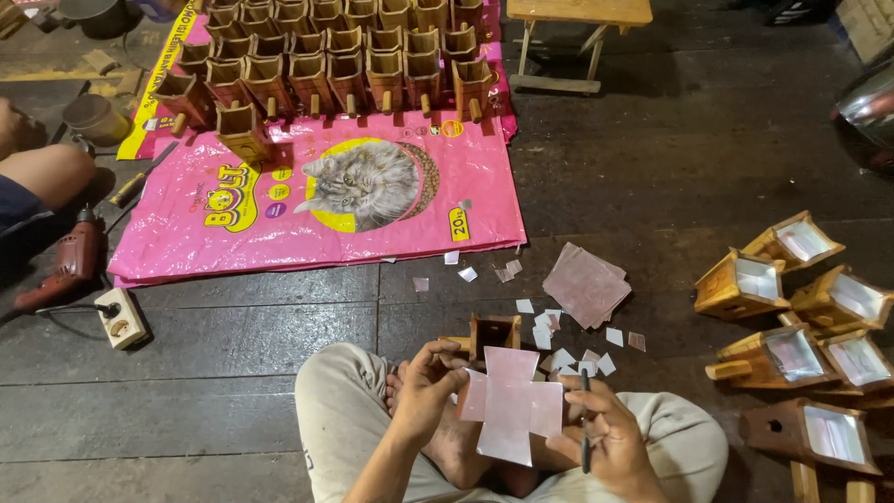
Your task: Cutting thin reflective sheets into specific shapes using scissors for a woodworking project
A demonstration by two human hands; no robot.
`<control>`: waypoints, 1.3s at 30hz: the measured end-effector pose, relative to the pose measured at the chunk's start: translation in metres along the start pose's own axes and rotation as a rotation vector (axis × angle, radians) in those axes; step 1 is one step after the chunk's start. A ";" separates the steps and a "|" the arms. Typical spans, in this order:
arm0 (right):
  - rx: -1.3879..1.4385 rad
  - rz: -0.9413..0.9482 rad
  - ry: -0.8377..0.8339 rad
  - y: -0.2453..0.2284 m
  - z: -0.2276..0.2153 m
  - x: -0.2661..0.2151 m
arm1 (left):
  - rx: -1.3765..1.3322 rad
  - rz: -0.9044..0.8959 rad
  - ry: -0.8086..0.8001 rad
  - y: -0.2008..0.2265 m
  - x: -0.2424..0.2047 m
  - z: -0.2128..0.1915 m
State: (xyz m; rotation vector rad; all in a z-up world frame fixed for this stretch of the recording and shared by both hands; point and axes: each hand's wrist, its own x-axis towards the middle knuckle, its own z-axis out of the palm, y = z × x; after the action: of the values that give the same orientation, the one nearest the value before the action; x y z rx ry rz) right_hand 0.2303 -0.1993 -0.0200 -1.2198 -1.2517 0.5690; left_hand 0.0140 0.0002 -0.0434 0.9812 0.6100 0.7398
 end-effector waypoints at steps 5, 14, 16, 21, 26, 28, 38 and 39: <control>-0.249 -0.130 0.048 0.013 0.006 -0.002 | -0.102 0.032 0.030 -0.002 0.003 -0.004; 0.038 0.111 0.039 0.005 0.012 -0.005 | -0.175 0.015 0.066 0.006 -0.002 -0.002; 0.021 0.127 0.046 0.001 0.011 -0.003 | -0.189 -0.008 0.073 0.002 -0.001 -0.004; 0.046 0.122 0.099 0.002 0.013 -0.001 | -0.268 -0.031 0.063 0.001 0.000 -0.004; 0.074 0.227 0.153 0.005 0.014 -0.003 | -0.209 0.023 0.078 0.008 -0.003 0.002; 0.058 0.237 0.150 0.007 0.013 -0.003 | -0.163 0.032 0.090 0.009 -0.002 0.003; -0.025 0.344 0.212 0.019 0.013 -0.009 | -0.123 0.106 0.109 0.002 -0.002 0.002; -0.025 0.343 0.211 0.023 0.012 -0.011 | -0.124 0.107 0.110 0.003 -0.002 0.003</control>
State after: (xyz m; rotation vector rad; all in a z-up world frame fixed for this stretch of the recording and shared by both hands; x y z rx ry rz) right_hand 0.2219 -0.1968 -0.0469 -1.4876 -0.8800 0.6540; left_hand 0.0145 -0.0020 -0.0390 0.8679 0.6028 0.9204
